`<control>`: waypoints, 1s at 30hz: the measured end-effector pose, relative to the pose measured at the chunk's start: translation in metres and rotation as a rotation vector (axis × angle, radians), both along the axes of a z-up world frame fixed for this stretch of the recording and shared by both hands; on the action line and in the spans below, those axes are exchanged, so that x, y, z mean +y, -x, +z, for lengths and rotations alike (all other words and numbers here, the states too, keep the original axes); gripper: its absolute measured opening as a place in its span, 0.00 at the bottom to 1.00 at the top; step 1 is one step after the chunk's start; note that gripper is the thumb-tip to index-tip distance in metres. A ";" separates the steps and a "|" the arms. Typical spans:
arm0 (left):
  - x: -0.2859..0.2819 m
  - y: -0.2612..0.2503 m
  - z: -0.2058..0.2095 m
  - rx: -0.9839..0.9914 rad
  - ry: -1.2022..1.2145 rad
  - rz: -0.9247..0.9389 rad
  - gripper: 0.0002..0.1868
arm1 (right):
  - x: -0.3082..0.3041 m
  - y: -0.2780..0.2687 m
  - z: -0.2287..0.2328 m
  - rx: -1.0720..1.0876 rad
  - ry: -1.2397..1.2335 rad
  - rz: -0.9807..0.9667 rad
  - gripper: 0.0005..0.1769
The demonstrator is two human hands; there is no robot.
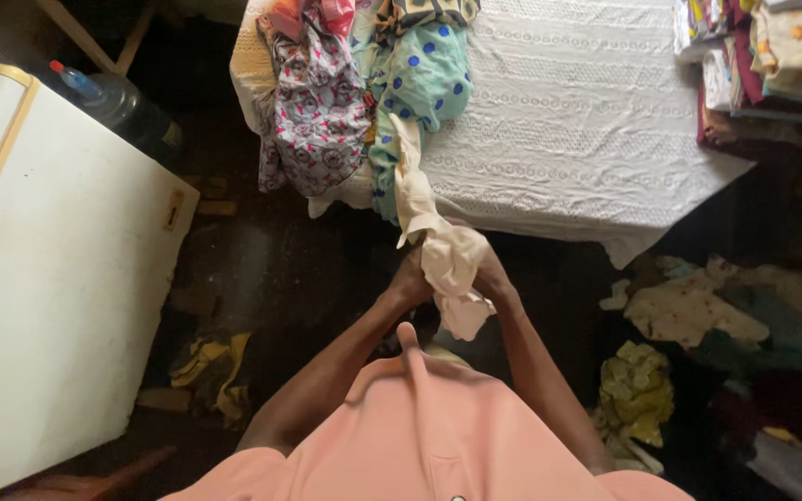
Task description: The person folds two shirts by hand on a bed, smooths the fabric, and places them onto a stack of clothes.
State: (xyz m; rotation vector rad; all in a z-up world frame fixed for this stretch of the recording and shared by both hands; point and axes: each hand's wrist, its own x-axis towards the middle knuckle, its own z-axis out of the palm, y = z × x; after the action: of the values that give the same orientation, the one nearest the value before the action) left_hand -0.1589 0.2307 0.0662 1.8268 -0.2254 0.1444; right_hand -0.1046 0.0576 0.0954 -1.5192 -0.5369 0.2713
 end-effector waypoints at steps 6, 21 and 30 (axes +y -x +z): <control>-0.013 0.061 0.082 -0.285 -0.035 0.181 0.40 | -0.035 0.055 0.016 0.049 -0.028 -0.109 0.17; -0.011 0.000 0.092 -0.090 -0.028 0.088 0.08 | -0.148 0.050 0.075 -0.131 0.297 -0.701 0.11; -0.004 -0.037 0.113 0.103 -0.314 -0.195 0.22 | -0.220 -0.023 0.072 0.010 -0.314 -0.542 0.18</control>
State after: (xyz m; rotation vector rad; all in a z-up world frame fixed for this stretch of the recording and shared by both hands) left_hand -0.1216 0.2263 0.1788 2.1044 -0.3683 -0.1286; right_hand -0.0815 -0.1622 0.1674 -1.2972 -0.1349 -0.2173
